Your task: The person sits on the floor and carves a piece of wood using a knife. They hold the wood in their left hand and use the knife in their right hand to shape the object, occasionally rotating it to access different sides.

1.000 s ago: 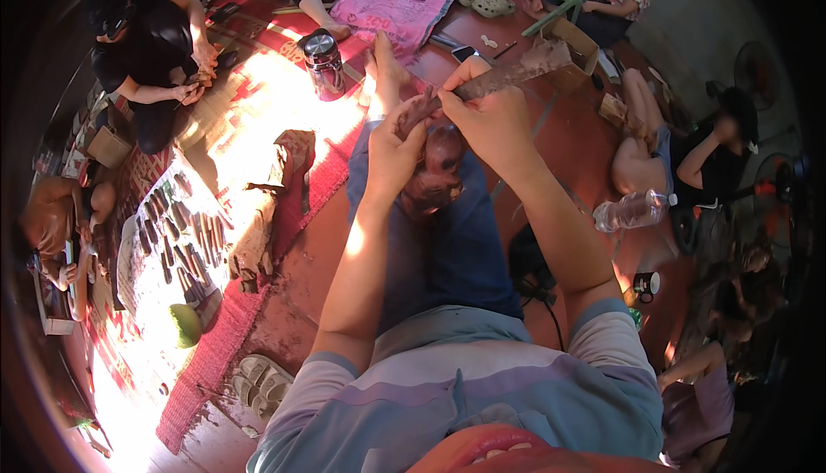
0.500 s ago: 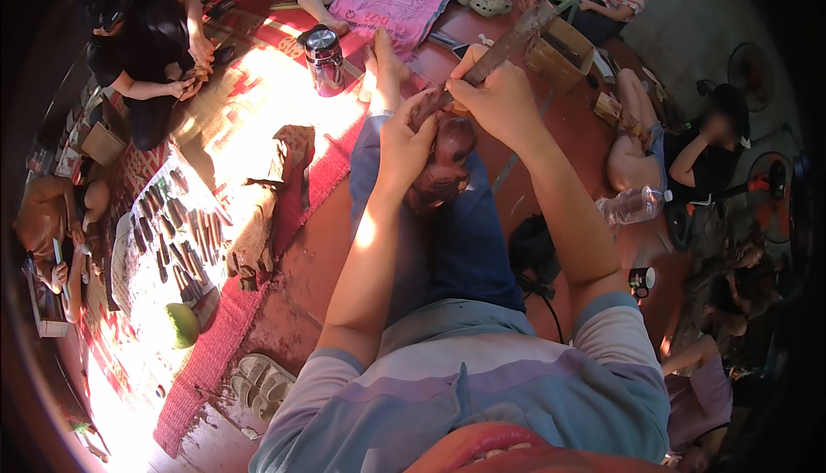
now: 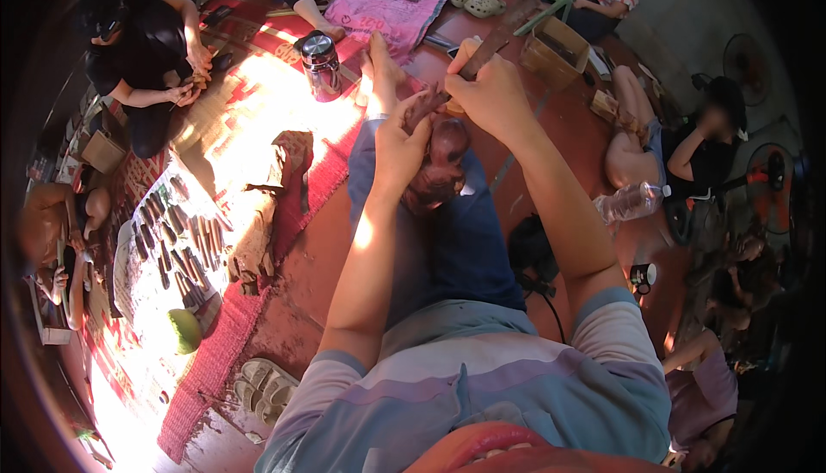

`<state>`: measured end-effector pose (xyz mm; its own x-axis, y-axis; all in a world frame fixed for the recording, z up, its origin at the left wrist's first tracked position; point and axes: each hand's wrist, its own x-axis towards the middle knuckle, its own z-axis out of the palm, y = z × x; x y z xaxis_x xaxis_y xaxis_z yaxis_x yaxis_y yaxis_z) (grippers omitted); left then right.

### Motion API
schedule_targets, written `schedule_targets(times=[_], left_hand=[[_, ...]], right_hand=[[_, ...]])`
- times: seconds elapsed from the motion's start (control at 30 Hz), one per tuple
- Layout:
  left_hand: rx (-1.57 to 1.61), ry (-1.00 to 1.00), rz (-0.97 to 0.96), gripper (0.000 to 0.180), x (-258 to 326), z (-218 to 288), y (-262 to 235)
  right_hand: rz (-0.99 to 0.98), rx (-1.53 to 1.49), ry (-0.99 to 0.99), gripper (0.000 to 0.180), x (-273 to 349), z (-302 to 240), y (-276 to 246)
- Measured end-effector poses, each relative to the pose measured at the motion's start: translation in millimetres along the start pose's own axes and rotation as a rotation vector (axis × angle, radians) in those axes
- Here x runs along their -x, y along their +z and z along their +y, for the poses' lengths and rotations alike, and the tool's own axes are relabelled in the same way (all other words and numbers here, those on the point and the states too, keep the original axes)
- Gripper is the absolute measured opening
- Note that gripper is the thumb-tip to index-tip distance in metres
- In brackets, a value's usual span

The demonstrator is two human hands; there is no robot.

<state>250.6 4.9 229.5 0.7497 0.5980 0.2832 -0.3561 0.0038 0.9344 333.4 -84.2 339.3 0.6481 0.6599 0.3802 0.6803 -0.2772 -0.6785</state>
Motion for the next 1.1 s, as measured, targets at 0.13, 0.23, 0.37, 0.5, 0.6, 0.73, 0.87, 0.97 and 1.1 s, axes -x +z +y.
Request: schedule_targets(times=[0.13, 0.23, 0.37, 0.5, 0.6, 0.73, 0.87, 0.97, 1.1], left_hand=[[0.041, -0.016, -0.012, 0.034, 2, 4, 3], [0.1, 0.005, -0.015, 0.034, 1, 4, 4], [0.041, -0.028, 0.008, 0.033, 2, 7, 5], [0.056, 0.015, 0.019, 0.033, 2, 0, 4], [0.0, 0.026, 0.021, 0.032, 0, -5, 1], [0.032, 0.01, 0.022, 0.032, 2, -2, 3], [-0.002, -0.052, -0.047, 0.035, -1, 4, 0], [0.106, 0.06, -0.052, 0.035, -2, -2, 2], [0.033, 0.1, -0.004, 0.04, 21, -19, -11]], right_hand=[[0.035, 0.023, -0.013, 0.013, 6, 4, 3], [0.048, 0.008, -0.089, 0.013, 3, 12, 2], [0.086, 0.002, -0.085, 0.012, 1, 11, -2], [0.0, 0.004, -0.115, 0.01, 8, 14, 2], [0.031, -0.007, -0.186, 0.01, -2, 17, -5], [-0.022, 0.03, -0.218, 0.01, 9, 16, 2], [-0.006, -0.175, -0.041, 0.009, -1, 22, -8], [0.009, -0.449, 0.073, 0.008, 6, 31, -22], [0.118, -0.775, 0.24, 0.013, 37, 61, -36]])
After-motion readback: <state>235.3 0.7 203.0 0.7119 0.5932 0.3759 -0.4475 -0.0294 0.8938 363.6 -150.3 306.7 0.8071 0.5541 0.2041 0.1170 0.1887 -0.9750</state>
